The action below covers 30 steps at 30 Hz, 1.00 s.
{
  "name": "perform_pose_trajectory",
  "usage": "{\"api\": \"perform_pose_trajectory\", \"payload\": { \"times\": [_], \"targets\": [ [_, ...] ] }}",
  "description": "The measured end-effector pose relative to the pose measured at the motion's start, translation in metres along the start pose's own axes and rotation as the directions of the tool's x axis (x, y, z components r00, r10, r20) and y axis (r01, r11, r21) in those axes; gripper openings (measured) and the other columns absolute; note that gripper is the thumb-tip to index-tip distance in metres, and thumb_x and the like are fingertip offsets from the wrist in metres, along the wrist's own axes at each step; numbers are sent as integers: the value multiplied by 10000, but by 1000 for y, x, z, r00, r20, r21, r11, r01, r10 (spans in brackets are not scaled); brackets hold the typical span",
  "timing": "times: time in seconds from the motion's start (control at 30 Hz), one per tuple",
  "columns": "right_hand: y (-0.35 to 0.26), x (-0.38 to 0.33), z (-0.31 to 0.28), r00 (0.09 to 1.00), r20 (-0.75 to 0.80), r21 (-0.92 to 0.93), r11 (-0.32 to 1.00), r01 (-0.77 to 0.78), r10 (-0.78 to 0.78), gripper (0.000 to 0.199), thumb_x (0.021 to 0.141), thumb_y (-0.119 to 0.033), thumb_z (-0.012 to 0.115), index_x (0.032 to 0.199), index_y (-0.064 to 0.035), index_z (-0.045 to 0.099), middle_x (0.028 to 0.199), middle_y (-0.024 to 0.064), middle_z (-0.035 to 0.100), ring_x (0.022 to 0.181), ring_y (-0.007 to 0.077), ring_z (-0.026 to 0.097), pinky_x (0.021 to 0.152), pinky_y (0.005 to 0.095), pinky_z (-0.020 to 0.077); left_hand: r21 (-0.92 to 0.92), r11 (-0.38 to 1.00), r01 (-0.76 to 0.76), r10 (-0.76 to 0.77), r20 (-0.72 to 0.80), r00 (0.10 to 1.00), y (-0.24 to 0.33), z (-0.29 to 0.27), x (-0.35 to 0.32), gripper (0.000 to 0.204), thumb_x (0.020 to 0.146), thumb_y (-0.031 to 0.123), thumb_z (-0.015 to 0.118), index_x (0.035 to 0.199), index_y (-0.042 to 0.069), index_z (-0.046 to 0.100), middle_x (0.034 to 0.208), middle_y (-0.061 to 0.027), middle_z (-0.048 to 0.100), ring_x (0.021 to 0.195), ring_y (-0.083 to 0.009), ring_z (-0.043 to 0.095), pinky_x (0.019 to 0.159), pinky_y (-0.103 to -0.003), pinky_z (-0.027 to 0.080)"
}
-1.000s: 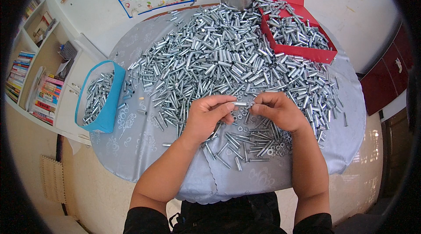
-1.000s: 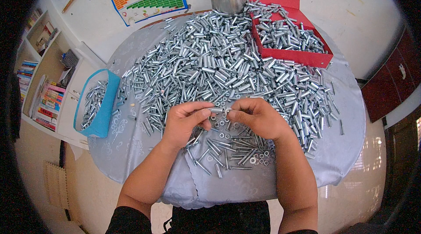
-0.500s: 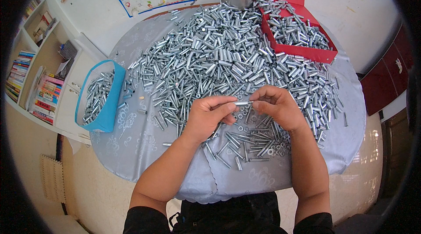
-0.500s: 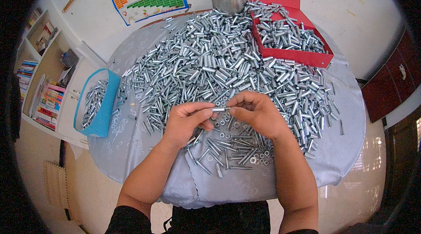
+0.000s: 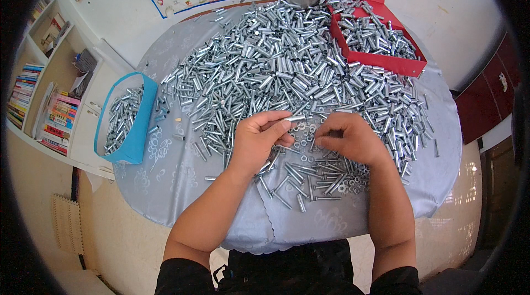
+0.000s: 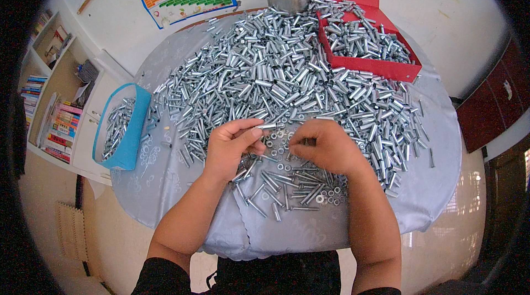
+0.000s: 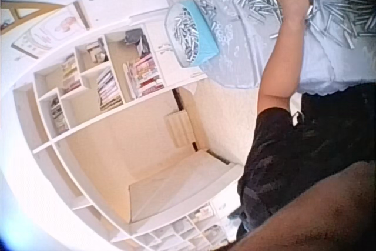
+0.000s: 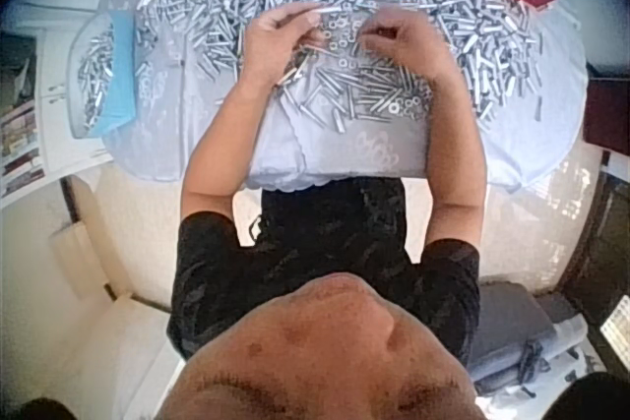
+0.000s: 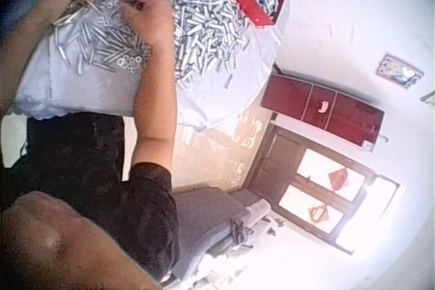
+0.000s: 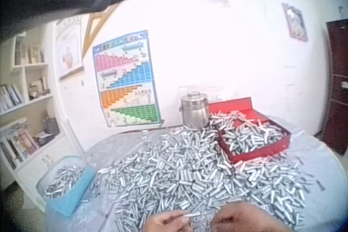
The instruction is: The person repeatedly picks up metal bolts and washers from a large pile on a table. They insert the washers onto the bolts one by one and place the assembled fasteners back onto the table. The process is continuous and repetitive throughout the clip.
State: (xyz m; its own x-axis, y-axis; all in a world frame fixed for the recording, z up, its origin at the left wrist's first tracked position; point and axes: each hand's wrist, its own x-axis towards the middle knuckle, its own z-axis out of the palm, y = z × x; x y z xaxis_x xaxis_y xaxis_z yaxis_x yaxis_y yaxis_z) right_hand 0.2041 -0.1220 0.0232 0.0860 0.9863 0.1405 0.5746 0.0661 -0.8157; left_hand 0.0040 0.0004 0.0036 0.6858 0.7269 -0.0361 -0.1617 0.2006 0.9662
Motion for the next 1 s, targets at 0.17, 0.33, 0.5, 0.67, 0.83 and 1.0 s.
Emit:
{"api": "perform_pose_trajectory", "payload": {
  "times": [0.17, 0.33, 0.5, 0.67, 0.83, 1.0],
  "targets": [
    [3, 1, 3, 985, 116, -292, 943, 158, -130, 122, 736, -154, 714, 827, -73, 717, 816, 118, 644, 788, 322, 620, 727, 414, 498, -16, 1000, -3, 3, -11, 1000, -1, -1, 0, 242, 901, 44, 637, 1130, -34, 645, 971, -139, 714, 707, -146, 684, 645, -272, 587],
    [0, 0, 7, 985, 131, -387, 909, 155, -112, 142, 750, -196, 711, 835, -83, 716, 823, 101, 635, 826, 304, 623, 746, 414, 499, -31, 1000, -3, 3, -13, 1000, -3, -1, 0, 241, 898, 45, 643, 1126, -34, 645, 963, -144, 713, 712, -146, 683, 648, -270, 587],
    [3, -1, 10, 988, 132, -412, 901, 133, -85, 150, 757, -214, 705, 837, -87, 715, 834, 99, 631, 837, 302, 623, 755, 416, 498, -21, 1000, 0, -1, -11, 1000, -3, 0, 0, 243, 900, 46, 642, 1129, -37, 643, 965, -141, 712, 712, -145, 682, 649, -269, 587],
    [1, 0, 11, 993, 49, -380, 918, 115, -104, 139, 774, -175, 684, 846, -58, 706, 831, 120, 641, 820, 324, 620, 743, 411, 500, -3, 1000, 5, -5, -6, 1000, -1, 1, 0, 247, 902, 42, 639, 1134, -40, 640, 970, -140, 711, 710, -145, 681, 647, -269, 586],
    [-6, 4, 14, 939, -338, 42, 998, -50, 61, 100, 832, -89, 676, 883, -4, 689, 834, 108, 682, 758, 212, 659, 691, 313, 515, -14, 1000, -6, 6, 3, 1000, -4, -1, 1, 245, 902, 36, 636, 1138, -34, 641, 974, -132, 711, 711, -146, 680, 644, -270, 586],
    [-9, 6, 19, 931, -280, 412, 905, -102, 233, 105, 870, -51, 673, 928, 37, 666, 851, 69, 688, 780, 114, 654, 695, 248, 515, 11, 1000, -1, 1, 4, 1000, -3, 0, 0, 236, 903, 32, 635, 1131, -28, 647, 978, -126, 711, 713, -145, 679, 645, -267, 586]
  ]
}}
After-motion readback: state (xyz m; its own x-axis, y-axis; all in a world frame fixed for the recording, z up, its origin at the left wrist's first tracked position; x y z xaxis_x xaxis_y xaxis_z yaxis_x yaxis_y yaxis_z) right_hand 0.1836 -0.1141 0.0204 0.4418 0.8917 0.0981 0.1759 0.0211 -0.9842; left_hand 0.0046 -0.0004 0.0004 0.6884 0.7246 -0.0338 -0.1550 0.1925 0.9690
